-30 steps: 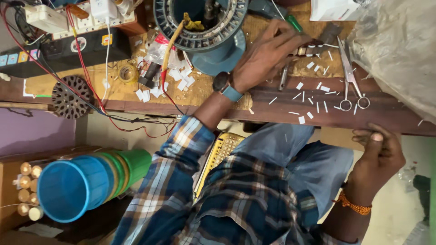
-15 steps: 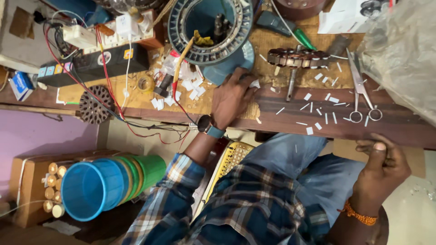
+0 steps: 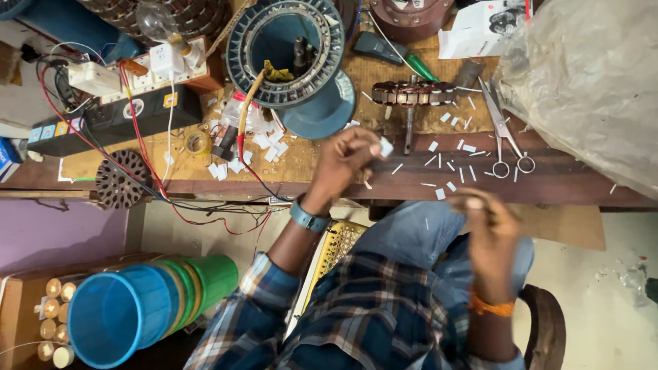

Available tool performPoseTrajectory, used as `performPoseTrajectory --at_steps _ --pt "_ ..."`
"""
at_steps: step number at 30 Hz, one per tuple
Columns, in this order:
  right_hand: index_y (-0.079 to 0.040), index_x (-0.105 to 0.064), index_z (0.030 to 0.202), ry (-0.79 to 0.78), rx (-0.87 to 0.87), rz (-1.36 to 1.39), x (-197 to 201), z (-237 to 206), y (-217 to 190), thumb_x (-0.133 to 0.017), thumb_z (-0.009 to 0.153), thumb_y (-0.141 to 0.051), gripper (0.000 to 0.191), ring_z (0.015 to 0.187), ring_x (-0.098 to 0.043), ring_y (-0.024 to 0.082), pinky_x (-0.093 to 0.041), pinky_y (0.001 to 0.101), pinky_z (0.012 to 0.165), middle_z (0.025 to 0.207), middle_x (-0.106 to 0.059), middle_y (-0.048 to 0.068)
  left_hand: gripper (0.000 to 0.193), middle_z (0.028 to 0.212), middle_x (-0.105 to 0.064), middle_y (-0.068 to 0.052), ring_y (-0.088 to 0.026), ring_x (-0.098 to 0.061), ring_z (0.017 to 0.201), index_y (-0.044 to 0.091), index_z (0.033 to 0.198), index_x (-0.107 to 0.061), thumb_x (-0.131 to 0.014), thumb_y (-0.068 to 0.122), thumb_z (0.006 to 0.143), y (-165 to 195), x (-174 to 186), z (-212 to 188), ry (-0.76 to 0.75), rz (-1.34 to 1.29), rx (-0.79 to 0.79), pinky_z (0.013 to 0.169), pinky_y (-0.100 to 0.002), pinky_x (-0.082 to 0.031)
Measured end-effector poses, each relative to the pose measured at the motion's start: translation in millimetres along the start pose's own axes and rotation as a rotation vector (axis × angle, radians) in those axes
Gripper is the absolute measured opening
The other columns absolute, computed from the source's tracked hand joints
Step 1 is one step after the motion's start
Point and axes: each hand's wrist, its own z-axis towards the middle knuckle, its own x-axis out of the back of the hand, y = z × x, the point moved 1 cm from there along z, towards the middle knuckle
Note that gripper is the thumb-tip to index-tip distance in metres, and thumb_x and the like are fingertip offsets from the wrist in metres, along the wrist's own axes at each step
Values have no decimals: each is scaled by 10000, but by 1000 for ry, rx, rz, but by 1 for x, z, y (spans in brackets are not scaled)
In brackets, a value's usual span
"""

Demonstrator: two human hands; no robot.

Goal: The person repeatedly cuts small white plastic pieces using shears and inserts them into slots on a cylindrical copper-wound rotor. The person handles the rotor and plastic pieces one at a time, placing the cut pieces into the rotor's slots.

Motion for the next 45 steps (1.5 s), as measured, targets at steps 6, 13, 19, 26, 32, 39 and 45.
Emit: performPoseTrajectory --at_steps 6,13,19,26,32,39,45 --pt "44 -672 1195 -185 -50 430 -68 1 4 -642 1015 -117 244 967 -701 143 -582 290 904 1066 -743 92 138 899 -692 -34 -110 -657 789 49 1095 -659 -688 152 1008 -22 -42 -47 -131 -468 -1 716 -249 -550" --pt "46 -721 1078 -57 -61 140 -56 -3 13 -738 930 -23 164 858 -683 80 -528 213 781 934 -755 58 129 979 -650 7 -76 -620 922 49 1112 -630 -666 147 1037 -28 -60 -62 -122 -405 -25 821 -234 -522" --pt "13 -692 1005 -64 86 -215 -36 -6 5 -727 923 -9 92 786 -596 100 -473 263 693 848 -678 67 229 1048 -667 10 -91 -636 1002 77 1094 -649 -766 99 898 -17 -65 -62 -218 -31 -255 882 -253 -544" --pt "7 -607 952 31 318 -322 -45 -20 -17 -699 910 22 102 837 -660 170 -514 312 765 896 -675 109 89 896 -630 -41 -139 -606 761 70 973 -783 -777 41 889 -8 -65 -64 -169 298 -377 624 -293 -494" --pt "0 -648 896 92 281 -285 -36 -22 -8 -755 861 6 112 685 -574 128 -453 278 608 807 -664 62 141 1012 -696 -56 -185 -690 947 64 1058 -765 -726 13 932 15 -54 -66 -294 225 -603 763 -332 -582" --pt "5 -616 901 287 156 -461 46 27 14 -737 1058 -141 247 646 -471 148 -365 298 600 708 -540 85 69 840 -617 -65 -117 -642 762 24 1119 -592 -563 56 1066 0 -64 -77 -232 219 -269 708 -287 -536" --pt "-30 -646 1006 262 468 -938 49 67 8 -817 905 -177 247 833 -661 353 -515 452 744 941 -678 159 96 873 -677 -50 -103 -642 857 28 1163 -539 -526 89 1090 -11 -67 -65 -279 -151 -126 809 -276 -511"
